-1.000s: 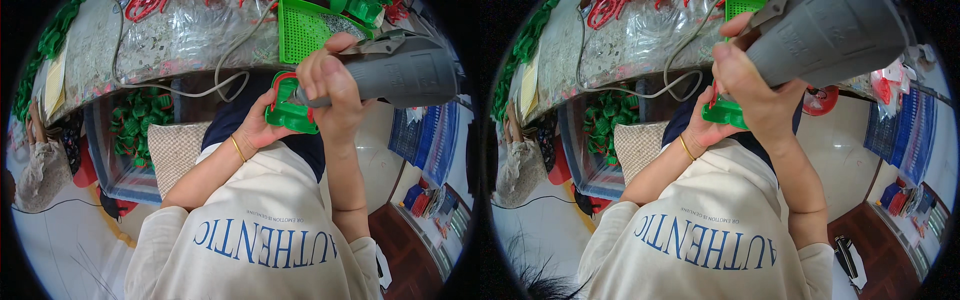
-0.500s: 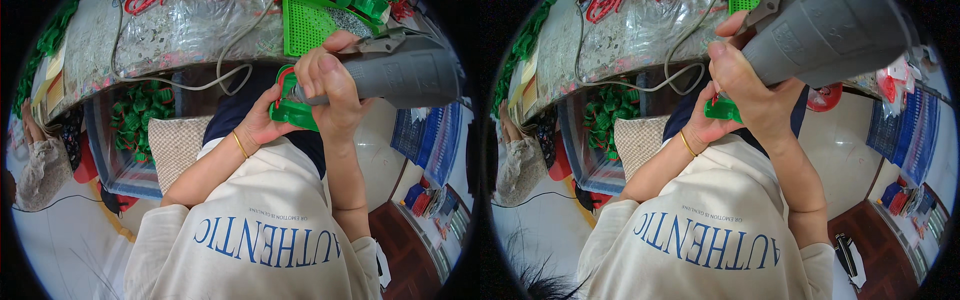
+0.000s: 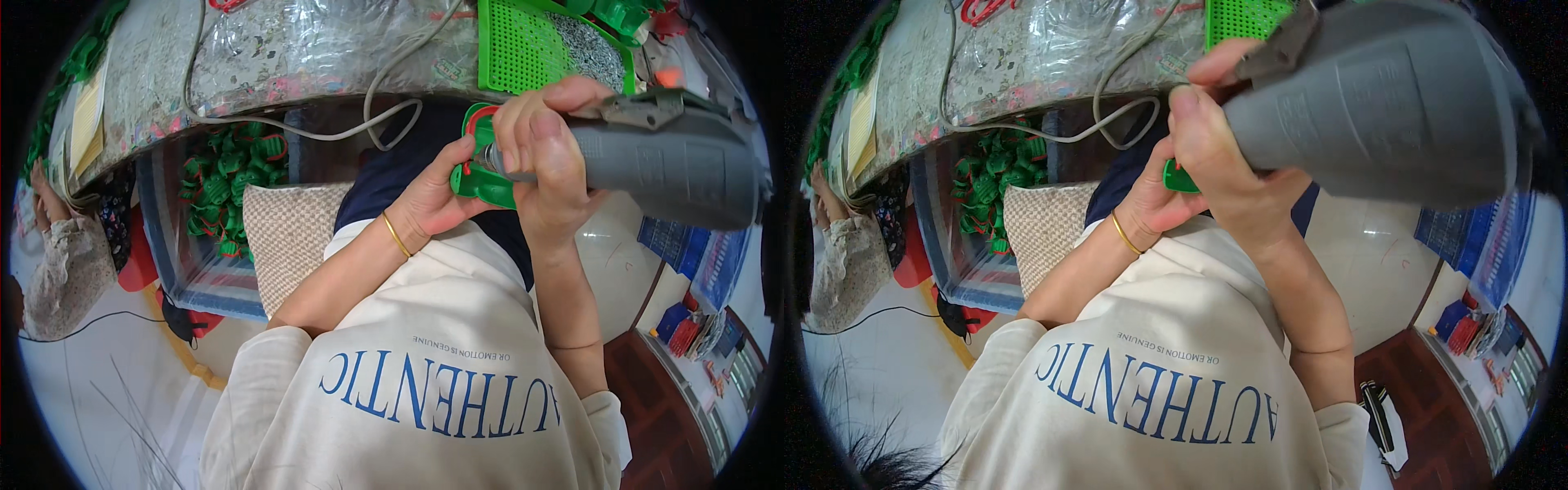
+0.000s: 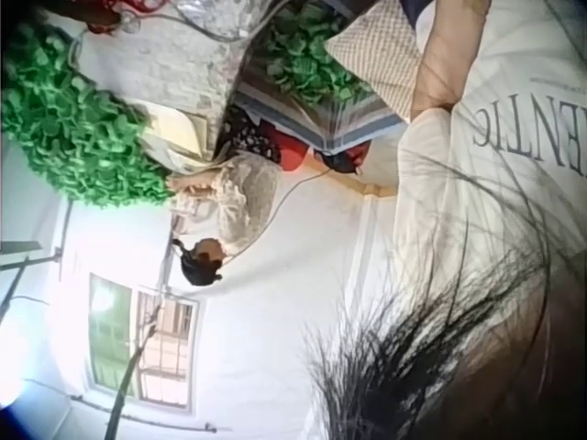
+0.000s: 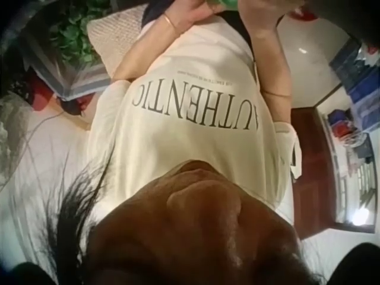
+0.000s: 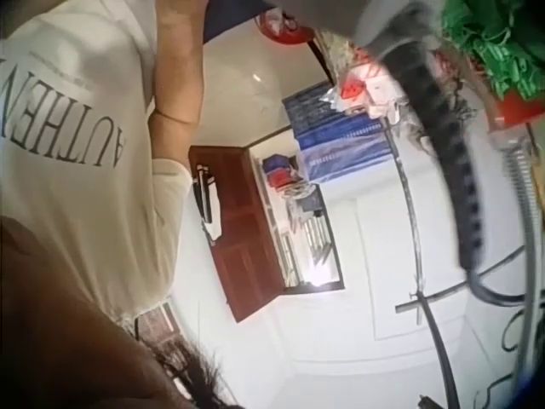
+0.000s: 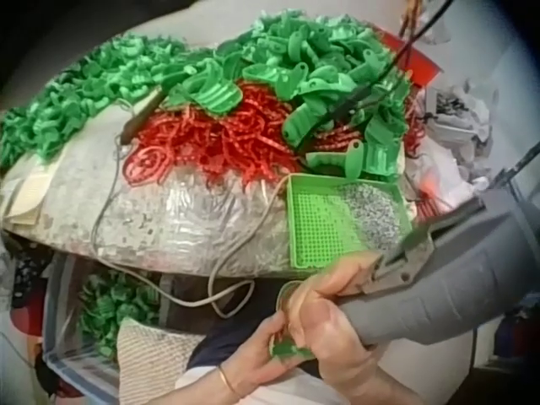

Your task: Assembling red and green plastic components using a handheld heat tool at a workbench.

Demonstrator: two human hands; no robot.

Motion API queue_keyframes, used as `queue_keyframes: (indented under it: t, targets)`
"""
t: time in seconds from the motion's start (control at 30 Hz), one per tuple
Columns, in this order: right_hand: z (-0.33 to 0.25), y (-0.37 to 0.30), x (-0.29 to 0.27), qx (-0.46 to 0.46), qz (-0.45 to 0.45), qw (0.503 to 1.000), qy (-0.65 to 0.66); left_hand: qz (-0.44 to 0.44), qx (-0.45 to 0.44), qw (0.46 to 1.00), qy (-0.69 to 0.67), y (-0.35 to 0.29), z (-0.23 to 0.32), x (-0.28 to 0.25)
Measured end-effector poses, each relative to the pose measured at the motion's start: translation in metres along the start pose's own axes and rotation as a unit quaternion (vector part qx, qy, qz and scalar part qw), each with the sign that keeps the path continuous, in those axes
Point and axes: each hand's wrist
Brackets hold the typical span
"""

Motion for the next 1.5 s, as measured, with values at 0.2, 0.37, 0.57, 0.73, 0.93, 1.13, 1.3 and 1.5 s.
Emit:
queue_keyframes:
  t: [0.2,0.37,0.57,0.73,0.93,1.13,1.3,1.5]
  targets:
    - [-0.004,0.002,0.003,0.004,0.022,0.999,0.024,-0.030,-0.008,1.000,-0.004,-0.004,0.001,0.006]
    - [-0.034,0.052,-0.031,0.025,-0.084,0.968,0.234,-0.093,0.001,0.996,0.011,-0.023,0.025,0.010]
    - [-0.055,0.124,-0.082,0.035,-0.107,0.973,0.204,-0.079,0.168,0.982,-0.021,-0.143,0.116,-0.049]
    - [-0.051,0.129,-0.075,0.004,-0.023,0.998,0.054,0.078,0.454,0.887,0.006,-0.218,0.192,-0.118]
    - [-0.054,0.126,-0.074,0.018,0.035,0.986,-0.159,0.441,0.616,0.650,0.064,-0.244,0.191,-0.160]
    - [-0.055,0.130,-0.084,0.023,0.029,0.983,-0.181,0.211,0.662,0.547,0.467,-0.138,0.143,0.018]
    - [-0.048,0.126,-0.089,-0.009,0.102,0.974,-0.204,0.006,0.598,0.345,0.723,-0.026,0.189,0.142]
    - [-0.025,0.076,-0.113,-0.010,0.116,0.979,-0.165,0.010,0.574,0.099,0.813,0.066,0.270,0.186]
Point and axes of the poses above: each hand's wrist, its own y-axis towards the middle knuckle, its own x-axis out of the palm, z = x × y, and after that the axes turned 11 degrees about -y, right-handed
